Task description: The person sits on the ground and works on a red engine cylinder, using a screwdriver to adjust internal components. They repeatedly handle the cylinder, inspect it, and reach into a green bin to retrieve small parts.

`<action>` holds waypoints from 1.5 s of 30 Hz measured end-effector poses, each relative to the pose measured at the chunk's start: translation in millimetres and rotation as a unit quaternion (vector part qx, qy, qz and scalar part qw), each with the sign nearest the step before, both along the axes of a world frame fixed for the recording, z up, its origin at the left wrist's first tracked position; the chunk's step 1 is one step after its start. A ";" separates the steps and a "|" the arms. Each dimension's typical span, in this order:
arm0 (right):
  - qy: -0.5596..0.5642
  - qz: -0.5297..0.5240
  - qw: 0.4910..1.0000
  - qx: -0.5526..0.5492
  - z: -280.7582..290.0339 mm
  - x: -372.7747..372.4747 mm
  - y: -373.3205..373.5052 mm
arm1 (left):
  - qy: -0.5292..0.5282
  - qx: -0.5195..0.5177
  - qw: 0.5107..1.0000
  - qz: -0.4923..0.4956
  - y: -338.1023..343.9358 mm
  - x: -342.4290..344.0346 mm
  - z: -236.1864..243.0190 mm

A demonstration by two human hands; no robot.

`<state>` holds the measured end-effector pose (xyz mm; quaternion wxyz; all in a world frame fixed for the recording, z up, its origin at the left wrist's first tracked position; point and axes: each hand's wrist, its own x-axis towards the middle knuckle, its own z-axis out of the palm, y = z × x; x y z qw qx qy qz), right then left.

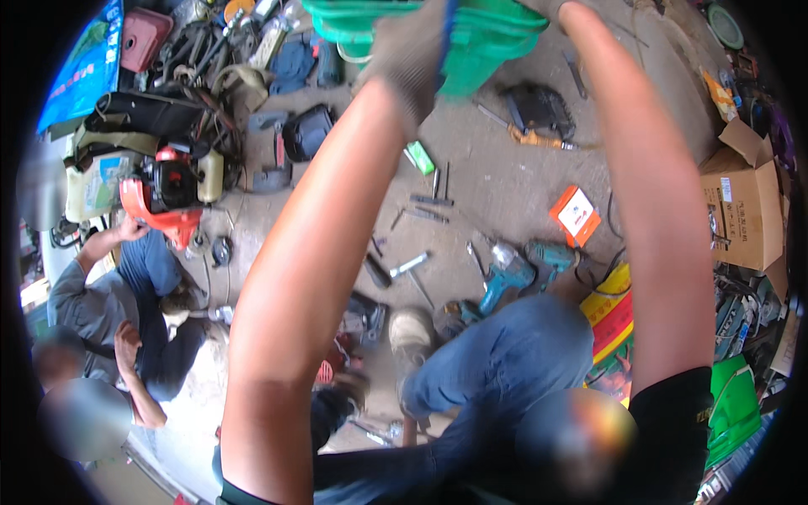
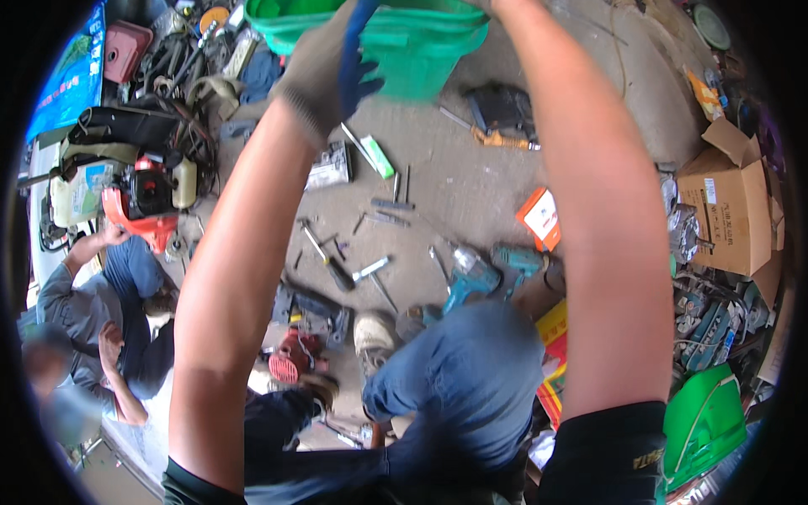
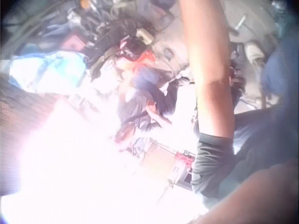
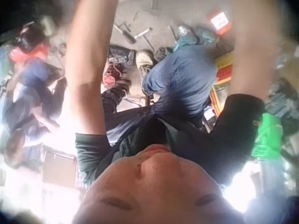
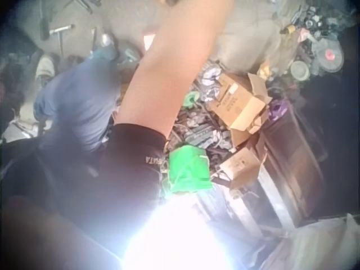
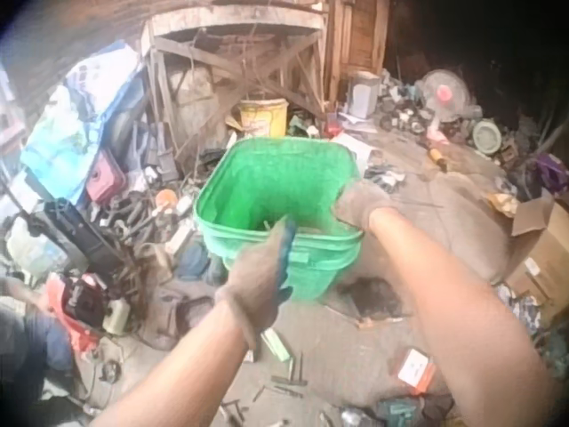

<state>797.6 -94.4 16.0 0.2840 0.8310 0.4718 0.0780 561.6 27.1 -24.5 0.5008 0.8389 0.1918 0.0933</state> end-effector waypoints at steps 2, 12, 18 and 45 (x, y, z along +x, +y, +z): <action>0.050 -0.029 0.996 0.061 -5.5 -23.6 11.6 | 0.134 0.452 0.882 0.008 4.6 53.5 -13.7; 0.706 -0.062 0.576 0.406 57.1 -130.0 -114.7 | 0.094 0.430 0.890 -0.122 119.3 23.9 15.5; 0.233 -0.363 0.805 0.409 -17.1 -82.3 -384.7 | 0.203 0.268 0.939 -0.067 199.3 34.5 -12.3; 0.069 -0.359 0.925 0.103 -59.1 -152.3 -549.9 | 0.213 0.462 0.859 -0.051 3.8 50.6 30.0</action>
